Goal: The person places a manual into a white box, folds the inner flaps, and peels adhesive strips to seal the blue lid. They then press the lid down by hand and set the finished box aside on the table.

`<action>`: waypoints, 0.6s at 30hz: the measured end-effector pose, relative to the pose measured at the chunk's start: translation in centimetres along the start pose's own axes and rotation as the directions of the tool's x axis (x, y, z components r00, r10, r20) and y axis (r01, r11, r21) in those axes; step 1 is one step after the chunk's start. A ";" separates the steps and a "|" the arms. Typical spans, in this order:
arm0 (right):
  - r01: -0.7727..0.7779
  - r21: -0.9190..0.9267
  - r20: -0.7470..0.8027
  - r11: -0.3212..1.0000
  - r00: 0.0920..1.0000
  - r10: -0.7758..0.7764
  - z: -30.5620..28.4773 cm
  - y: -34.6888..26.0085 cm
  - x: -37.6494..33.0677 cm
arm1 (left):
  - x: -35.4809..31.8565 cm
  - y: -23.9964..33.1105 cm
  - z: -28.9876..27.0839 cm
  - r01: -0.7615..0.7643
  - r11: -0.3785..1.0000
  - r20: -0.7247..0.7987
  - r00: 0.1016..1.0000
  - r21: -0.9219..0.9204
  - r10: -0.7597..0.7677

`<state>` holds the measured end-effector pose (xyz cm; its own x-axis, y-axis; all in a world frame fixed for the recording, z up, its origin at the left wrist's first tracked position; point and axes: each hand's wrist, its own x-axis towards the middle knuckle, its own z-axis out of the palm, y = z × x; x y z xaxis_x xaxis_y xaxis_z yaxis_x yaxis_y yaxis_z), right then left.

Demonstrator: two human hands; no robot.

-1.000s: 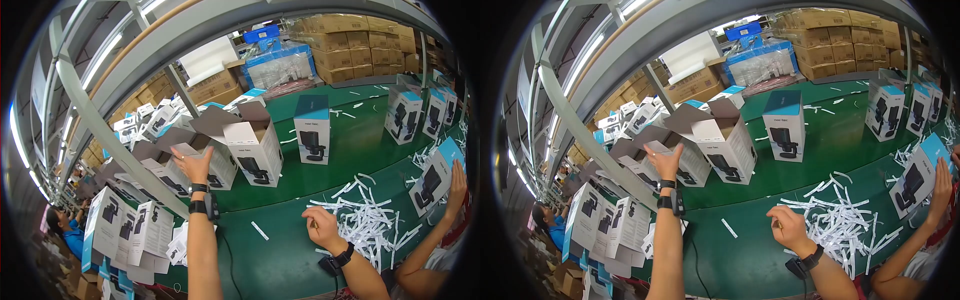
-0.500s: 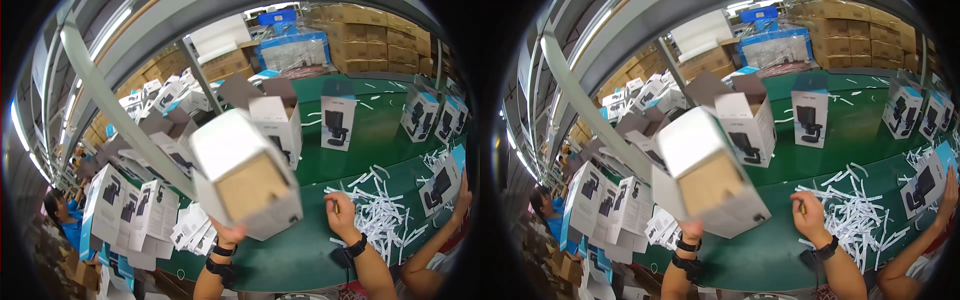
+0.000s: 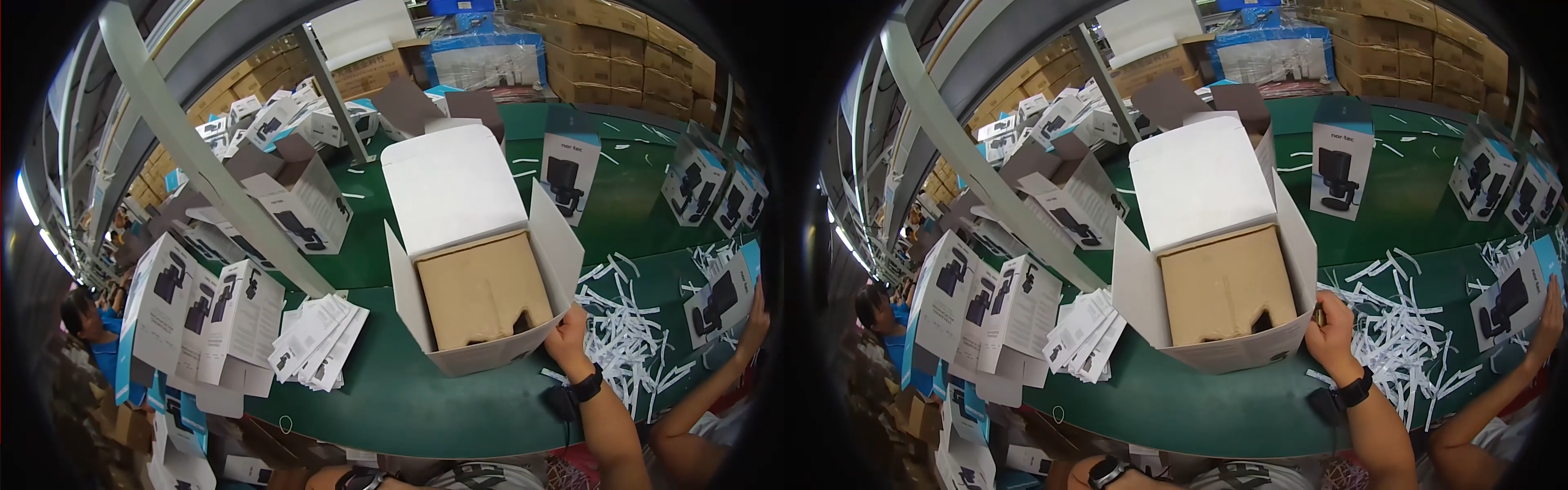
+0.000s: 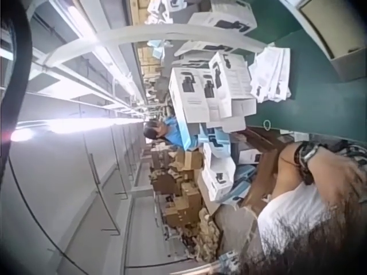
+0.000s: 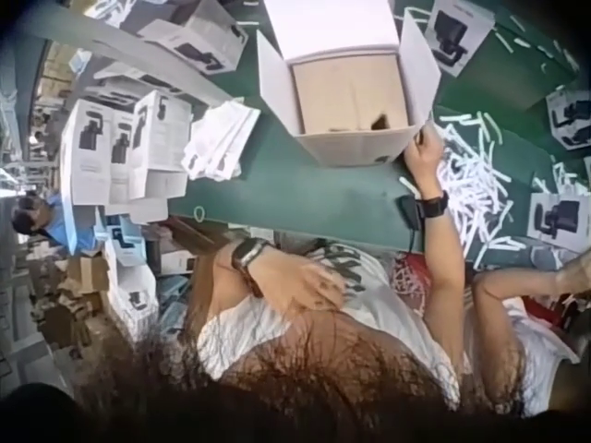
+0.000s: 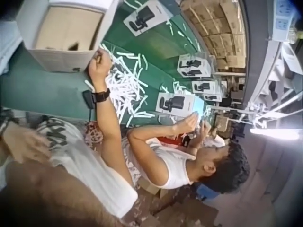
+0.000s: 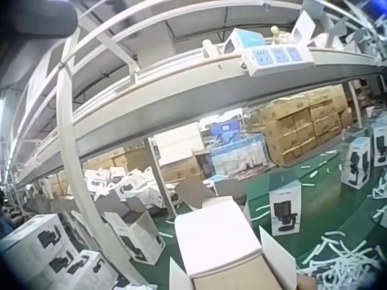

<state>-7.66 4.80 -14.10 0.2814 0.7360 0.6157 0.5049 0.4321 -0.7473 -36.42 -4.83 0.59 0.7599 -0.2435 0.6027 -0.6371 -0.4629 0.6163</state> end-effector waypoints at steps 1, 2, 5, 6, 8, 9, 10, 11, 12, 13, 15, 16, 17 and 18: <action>0.001 -0.002 0.002 1.000 1.000 -0.001 -0.1 0.0 0.0 | 0.6 0.0 0.0 -0.052 0.998 -0.024 0.998 -0.043 0.051; 0.002 -0.003 0.005 1.000 1.000 -0.002 -0.2 0.0 0.0 | 1.3 0.0 -0.1 -0.106 0.991 -0.049 0.994 -0.084 0.102; -0.034 -0.008 0.044 0.999 0.998 0.034 -0.7 -0.2 -0.2 | 2.9 0.6 -0.2 -0.090 0.987 0.503 0.864 0.135 0.010; -0.067 -0.021 0.069 0.998 0.995 0.068 -1.0 -0.3 -0.3 | 2.8 0.8 0.1 -0.098 0.979 0.592 0.805 0.177 -0.026; -0.105 -0.032 0.101 0.994 0.989 0.108 -1.2 -0.4 -0.5 | 1.7 1.1 1.0 -0.028 0.948 0.092 0.996 0.316 -0.001; -0.100 -0.043 0.110 0.994 0.988 0.104 -1.2 -0.3 -0.7 | 1.2 1.3 1.7 0.006 0.939 -0.053 0.998 0.343 0.013; -0.096 -0.055 0.121 0.994 0.987 0.102 -1.3 -0.1 -1.0 | 0.6 1.4 2.3 0.044 0.931 -0.192 0.981 0.361 0.028; -0.087 -0.076 0.130 0.993 0.987 0.096 -1.3 0.1 -0.9 | 0.5 1.1 1.9 0.025 0.929 -0.108 0.994 0.369 0.016; -0.090 -0.086 0.143 0.992 0.985 0.102 -1.2 0.2 -1.0 | 0.3 0.8 1.4 0.006 0.928 -0.025 1.000 0.373 0.004; -0.073 -0.075 0.127 0.995 0.989 0.082 -0.6 0.0 -1.0 | 0.0 1.2 0.7 0.070 0.877 -0.111 0.994 0.475 -0.019; -0.047 -0.080 0.098 0.996 0.994 0.055 0.3 0.3 -1.5 | -2.3 0.5 -1.9 0.185 0.839 -0.354 0.935 0.512 0.010; 0.000 -0.133 0.096 0.991 0.995 0.013 0.5 1.7 -2.0 | -3.5 0.5 -3.6 0.219 0.858 -0.495 0.867 0.465 0.047; 0.035 -0.231 0.100 0.972 0.995 -0.012 -0.8 3.7 -2.5 | -5.6 -2.5 -5.0 0.039 0.975 -0.569 0.817 0.220 0.096; -0.058 -0.126 0.116 0.990 0.991 0.073 -0.9 3.1 -1.8 | -4.0 -1.8 -3.6 0.081 0.979 -0.602 0.797 0.187 0.050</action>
<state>-5.89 4.39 -17.28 0.2206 0.8211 0.5264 0.5868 0.3194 -0.7441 -38.75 0.04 -1.09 0.4960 0.2966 0.8161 -0.5383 -0.6325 0.5570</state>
